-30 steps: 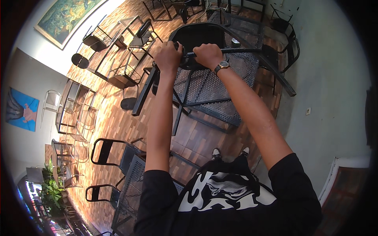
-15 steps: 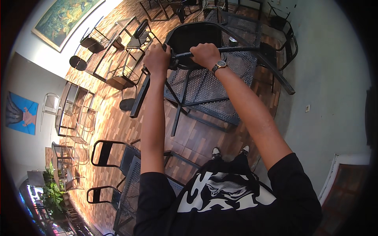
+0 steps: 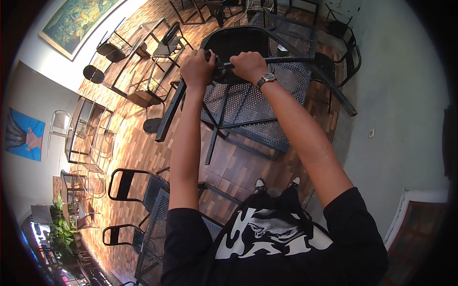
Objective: Repairing a metal chair by manipulating and reattaching components of its leg.
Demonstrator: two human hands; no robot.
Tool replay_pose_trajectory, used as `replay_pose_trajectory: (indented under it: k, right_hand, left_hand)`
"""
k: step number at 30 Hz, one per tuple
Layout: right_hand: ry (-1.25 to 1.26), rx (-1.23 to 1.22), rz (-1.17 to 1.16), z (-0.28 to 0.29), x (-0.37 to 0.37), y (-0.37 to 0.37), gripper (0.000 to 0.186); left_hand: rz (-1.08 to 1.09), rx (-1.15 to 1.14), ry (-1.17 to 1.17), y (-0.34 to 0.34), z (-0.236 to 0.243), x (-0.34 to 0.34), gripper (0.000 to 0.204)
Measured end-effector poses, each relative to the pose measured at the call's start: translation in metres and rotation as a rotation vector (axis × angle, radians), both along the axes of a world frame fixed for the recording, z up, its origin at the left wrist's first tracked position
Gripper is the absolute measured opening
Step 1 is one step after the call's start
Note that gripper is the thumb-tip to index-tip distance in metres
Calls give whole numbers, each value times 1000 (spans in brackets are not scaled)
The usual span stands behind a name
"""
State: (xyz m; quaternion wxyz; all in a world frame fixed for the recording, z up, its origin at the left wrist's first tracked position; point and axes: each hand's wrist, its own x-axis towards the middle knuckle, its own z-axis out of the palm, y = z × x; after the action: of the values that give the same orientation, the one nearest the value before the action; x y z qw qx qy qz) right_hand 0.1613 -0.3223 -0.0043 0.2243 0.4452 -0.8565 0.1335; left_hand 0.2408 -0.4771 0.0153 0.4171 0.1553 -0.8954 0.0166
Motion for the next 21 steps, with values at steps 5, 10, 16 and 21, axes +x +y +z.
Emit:
replay_pose_trajectory:
  k: [5,10,16,21]
  right_hand:
    - [2,-13,-6,1,2,-2,15]
    - [-13,-12,29,-1,-3,4,18]
    - [38,48,212,9,-22,37,25]
    - [-247,350,103,32,-38,66,33]
  left_hand:
    - [-70,-91,145,4,-12,-1,32]
    - [-152,-35,155,23,-18,-8,32]
    - [-113,12,135,21,-16,-7,28]
    - [32,153,-49,36,-2,-10,36]
